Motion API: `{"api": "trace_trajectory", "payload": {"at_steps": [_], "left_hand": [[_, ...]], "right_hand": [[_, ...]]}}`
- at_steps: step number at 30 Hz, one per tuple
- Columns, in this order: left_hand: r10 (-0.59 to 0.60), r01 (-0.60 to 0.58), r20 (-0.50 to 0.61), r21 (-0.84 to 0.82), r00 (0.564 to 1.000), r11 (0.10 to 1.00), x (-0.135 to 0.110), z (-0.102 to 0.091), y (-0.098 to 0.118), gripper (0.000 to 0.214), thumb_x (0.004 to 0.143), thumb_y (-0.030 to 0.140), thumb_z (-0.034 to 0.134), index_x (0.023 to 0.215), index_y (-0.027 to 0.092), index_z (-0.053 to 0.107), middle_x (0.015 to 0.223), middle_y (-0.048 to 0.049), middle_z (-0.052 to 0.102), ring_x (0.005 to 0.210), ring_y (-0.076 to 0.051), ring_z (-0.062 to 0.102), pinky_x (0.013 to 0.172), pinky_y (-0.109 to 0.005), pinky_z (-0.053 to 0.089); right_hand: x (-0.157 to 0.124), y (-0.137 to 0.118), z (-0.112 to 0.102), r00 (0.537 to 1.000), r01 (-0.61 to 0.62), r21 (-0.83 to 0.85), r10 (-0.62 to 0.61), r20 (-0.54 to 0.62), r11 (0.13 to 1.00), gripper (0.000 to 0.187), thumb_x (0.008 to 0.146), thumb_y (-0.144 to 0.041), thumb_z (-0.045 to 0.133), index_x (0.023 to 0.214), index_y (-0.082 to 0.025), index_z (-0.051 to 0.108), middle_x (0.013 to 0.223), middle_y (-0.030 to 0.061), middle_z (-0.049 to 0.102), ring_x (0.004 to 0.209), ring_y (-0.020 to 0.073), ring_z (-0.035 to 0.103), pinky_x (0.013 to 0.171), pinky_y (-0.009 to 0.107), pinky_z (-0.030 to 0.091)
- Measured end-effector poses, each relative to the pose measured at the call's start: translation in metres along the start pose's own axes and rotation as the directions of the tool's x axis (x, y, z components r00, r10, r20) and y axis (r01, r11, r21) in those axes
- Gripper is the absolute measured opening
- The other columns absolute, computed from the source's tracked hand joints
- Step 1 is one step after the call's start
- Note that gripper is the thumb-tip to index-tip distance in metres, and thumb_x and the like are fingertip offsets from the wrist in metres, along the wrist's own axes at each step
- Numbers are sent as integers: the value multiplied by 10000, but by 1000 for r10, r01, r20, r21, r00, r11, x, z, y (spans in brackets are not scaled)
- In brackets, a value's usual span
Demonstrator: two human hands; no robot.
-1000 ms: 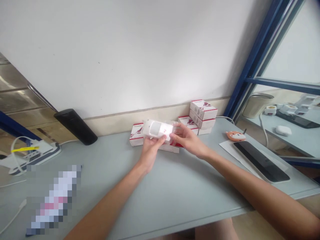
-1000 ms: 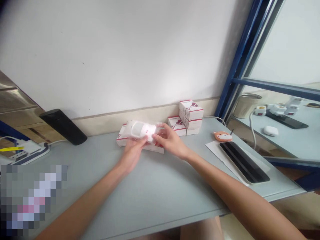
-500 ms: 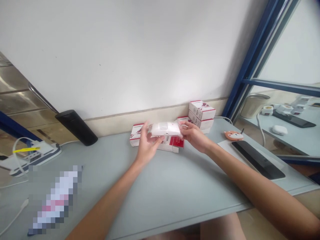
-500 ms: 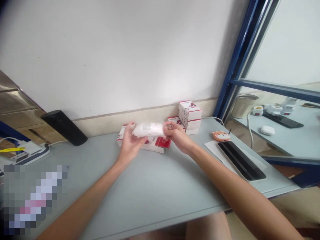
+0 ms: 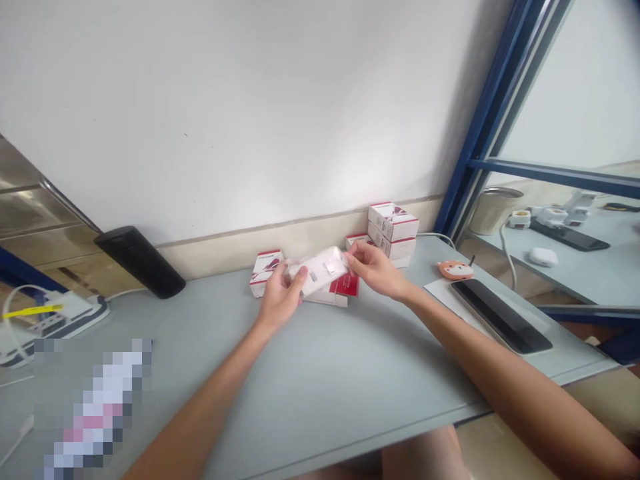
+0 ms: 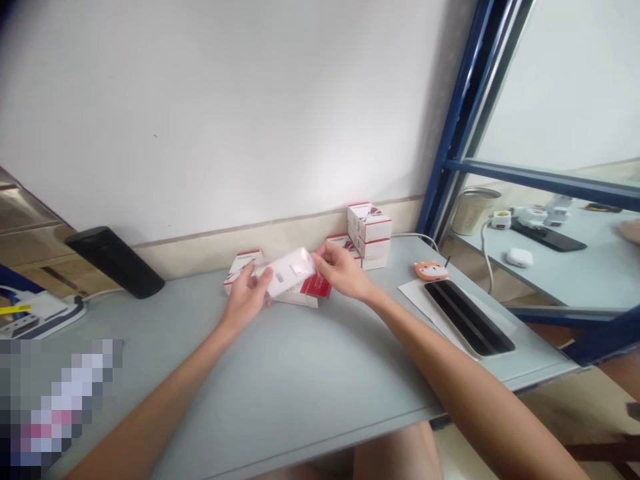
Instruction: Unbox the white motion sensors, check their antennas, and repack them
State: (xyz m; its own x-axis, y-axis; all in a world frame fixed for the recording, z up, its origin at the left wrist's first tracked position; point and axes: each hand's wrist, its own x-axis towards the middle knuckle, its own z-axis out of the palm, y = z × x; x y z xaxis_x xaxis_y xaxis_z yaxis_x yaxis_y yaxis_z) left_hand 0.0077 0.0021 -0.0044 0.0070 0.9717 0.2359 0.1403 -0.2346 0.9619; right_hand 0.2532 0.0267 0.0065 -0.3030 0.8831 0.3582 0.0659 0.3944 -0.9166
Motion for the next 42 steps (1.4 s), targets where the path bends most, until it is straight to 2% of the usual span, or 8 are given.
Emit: {"api": "trace_trajectory", "payload": {"at_steps": [3,10,15,19,25,33,38,42], "left_hand": [[-159,178,162,-109,974,978,-3,-1,13,546,904,640,732,1239,217,651,691,17,659,472,-124,533,433,-228,383],[-347,564,515,-355,784,746,-7,-5,24,543,944,614,671,1361,267,685,538,43,537,401,-124,474,447,-253,402],[-280,556,517,-516,809,651,-9,-2,25,375,892,554,726,1044,215,775,828,-102,756,652,-213,685,631,-371,576],[-220,424,406,-529,887,736,-10,3,24,253,818,407,846,841,212,686,1042,-113,808,798,-227,733,803,-410,606],[-284,374,300,-305,910,876,-10,11,16,574,860,763,725,940,218,562,741,-16,733,479,-127,608,486,-256,424],[-384,461,257,-423,887,780,-2,10,8,602,898,788,611,989,194,654,585,39,574,395,-85,463,379,-202,329],[-407,511,332,-340,851,790,3,1,-3,633,921,828,519,931,209,651,514,59,486,343,-85,406,348,-203,246],[-402,484,302,-286,865,827,5,-2,-4,708,887,895,487,929,208,653,546,27,551,373,-113,458,354,-220,269]], "right_hand": [[0,3,-1,1000,0,-108,0,7,994,509,946,-725,631,856,-238,515,724,-34,522,660,148,463,620,308,371],[1,12,-1,1000,-1,-139,2,6,990,404,1020,-618,546,886,-238,522,724,-39,508,665,153,462,638,312,382],[2,23,6,995,-61,-160,47,-89,985,348,1002,-553,548,851,-244,492,703,-43,506,663,158,459,643,309,391],[1,26,11,986,-61,-163,34,-161,985,380,1023,-586,505,846,-250,477,729,-30,513,683,167,470,652,318,401],[-6,19,15,950,12,-294,-102,-294,956,349,1075,-573,459,927,-259,498,802,12,569,727,198,496,683,352,407],[-14,12,23,894,369,-494,-447,-45,788,242,1094,-436,531,938,-255,570,898,39,598,778,202,550,703,354,449],[-16,6,28,906,359,-381,-417,-79,852,286,1017,-521,680,1115,-272,580,1024,43,588,765,188,564,699,364,514],[-16,2,22,933,346,-332,-358,28,877,665,913,-608,789,1448,-326,514,1361,113,585,1088,274,647,915,452,589]]}}
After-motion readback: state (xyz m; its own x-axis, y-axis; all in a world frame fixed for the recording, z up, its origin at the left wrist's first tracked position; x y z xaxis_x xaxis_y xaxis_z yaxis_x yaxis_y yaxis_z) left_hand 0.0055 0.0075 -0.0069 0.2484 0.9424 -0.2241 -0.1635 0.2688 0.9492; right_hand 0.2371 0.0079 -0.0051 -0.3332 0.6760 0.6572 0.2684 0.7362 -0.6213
